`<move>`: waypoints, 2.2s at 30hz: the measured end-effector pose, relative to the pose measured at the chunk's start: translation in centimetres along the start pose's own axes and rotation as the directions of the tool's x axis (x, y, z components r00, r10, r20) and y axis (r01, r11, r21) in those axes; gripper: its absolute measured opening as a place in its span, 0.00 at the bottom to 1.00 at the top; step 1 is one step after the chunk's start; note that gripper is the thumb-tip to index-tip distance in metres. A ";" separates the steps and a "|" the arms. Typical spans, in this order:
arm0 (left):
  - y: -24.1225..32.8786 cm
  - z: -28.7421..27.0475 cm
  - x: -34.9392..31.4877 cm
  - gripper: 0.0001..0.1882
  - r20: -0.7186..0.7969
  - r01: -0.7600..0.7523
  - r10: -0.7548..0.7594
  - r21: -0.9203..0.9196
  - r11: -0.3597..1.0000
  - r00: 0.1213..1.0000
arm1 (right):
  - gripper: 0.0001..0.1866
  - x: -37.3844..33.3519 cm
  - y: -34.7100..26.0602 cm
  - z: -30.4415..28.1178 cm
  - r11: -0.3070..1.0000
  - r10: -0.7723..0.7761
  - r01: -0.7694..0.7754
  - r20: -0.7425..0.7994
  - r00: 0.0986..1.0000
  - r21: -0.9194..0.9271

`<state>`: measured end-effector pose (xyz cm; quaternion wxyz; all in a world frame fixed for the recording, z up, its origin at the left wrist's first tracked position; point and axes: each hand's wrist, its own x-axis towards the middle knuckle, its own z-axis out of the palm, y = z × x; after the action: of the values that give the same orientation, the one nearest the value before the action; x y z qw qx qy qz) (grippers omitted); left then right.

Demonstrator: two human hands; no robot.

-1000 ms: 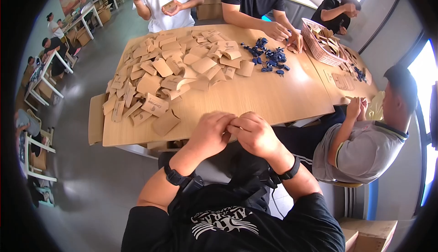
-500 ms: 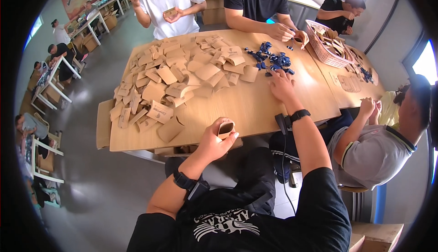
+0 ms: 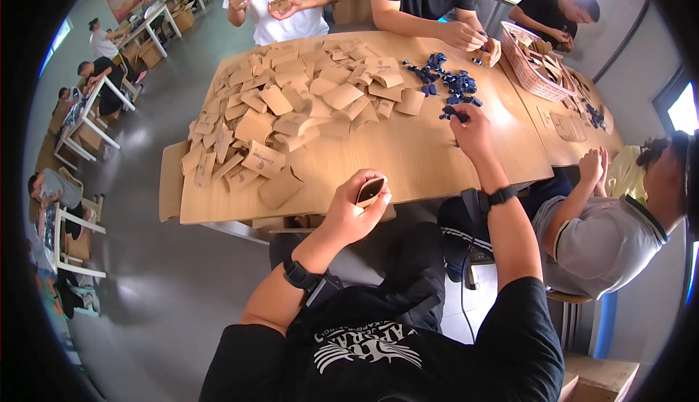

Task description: Packing blue cables into small paper envelopes.

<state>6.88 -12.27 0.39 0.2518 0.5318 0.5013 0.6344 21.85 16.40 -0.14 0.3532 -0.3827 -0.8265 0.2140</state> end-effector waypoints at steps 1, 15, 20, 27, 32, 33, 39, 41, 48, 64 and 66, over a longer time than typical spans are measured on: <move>0.3 0.1 -0.1 0.11 -0.078 -0.023 0.023 -0.005 1.000 0.997 | 0.10 -0.7 -1.3 -0.3 0.931 0.098 -0.103 0.032 0.995 0.351; 6.5 -1.3 0.9 0.19 0.114 -0.335 0.331 0.566 0.753 0.937 | 0.17 -12.1 -16.8 -4.7 0.714 -0.149 -0.075 0.255 0.955 0.696; 6.2 -0.8 -0.8 0.14 -0.091 -0.039 0.048 0.104 0.994 0.995 | 0.17 -13.4 -18.5 -4.4 0.629 -0.133 -0.077 0.205 0.970 0.773; 5.8 0.3 -2.1 0.13 -0.119 0.074 -0.130 -0.393 0.916 0.984 | 0.06 -14.5 -17.7 -3.7 0.700 -0.113 -0.089 0.233 0.966 0.709; 6.1 0.5 -2.9 0.13 -0.093 0.132 -0.179 -0.375 0.918 0.979 | 0.07 -15.2 -18.4 -3.0 0.734 -0.033 -0.003 0.041 0.999 0.679; 6.3 0.5 -3.0 0.12 -0.087 0.171 -0.218 -0.372 0.912 0.972 | 0.07 -15.4 -18.4 -2.7 0.734 -0.033 -0.003 0.041 0.999 0.679; 4.7 0.3 -2.7 0.14 -0.176 -0.069 0.038 -0.174 0.982 0.984 | 0.13 -16.5 -18.4 -1.5 0.584 -0.109 0.085 -0.026 0.994 0.807; 4.1 -0.1 -2.5 0.15 -0.201 -0.147 0.125 -0.100 0.984 0.972 | 0.18 -16.5 -18.6 -1.3 0.408 -0.148 -0.003 0.070 0.986 0.913; 5.3 -1.4 -2.3 0.23 -0.036 -0.116 0.114 -0.081 0.990 0.993 | 0.17 -15.7 -18.1 -2.2 0.573 -0.258 0.092 0.074 0.963 0.814; 3.8 -1.7 -2.6 0.21 -0.018 -0.004 0.009 0.263 0.965 1.000 | 0.28 -14.5 -19.7 -4.5 0.370 -0.354 0.425 -0.298 0.887 0.826; 4.0 -1.6 -2.5 0.20 -0.010 -0.021 0.024 0.248 0.969 1.000 | 0.28 -14.4 -19.8 -4.3 0.372 -0.364 0.427 -0.293 0.884 0.824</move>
<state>7.01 -16.45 3.01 0.1729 0.5605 0.5723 0.5731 22.16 -6.70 8.99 0.5630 0.0530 -0.6559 0.5000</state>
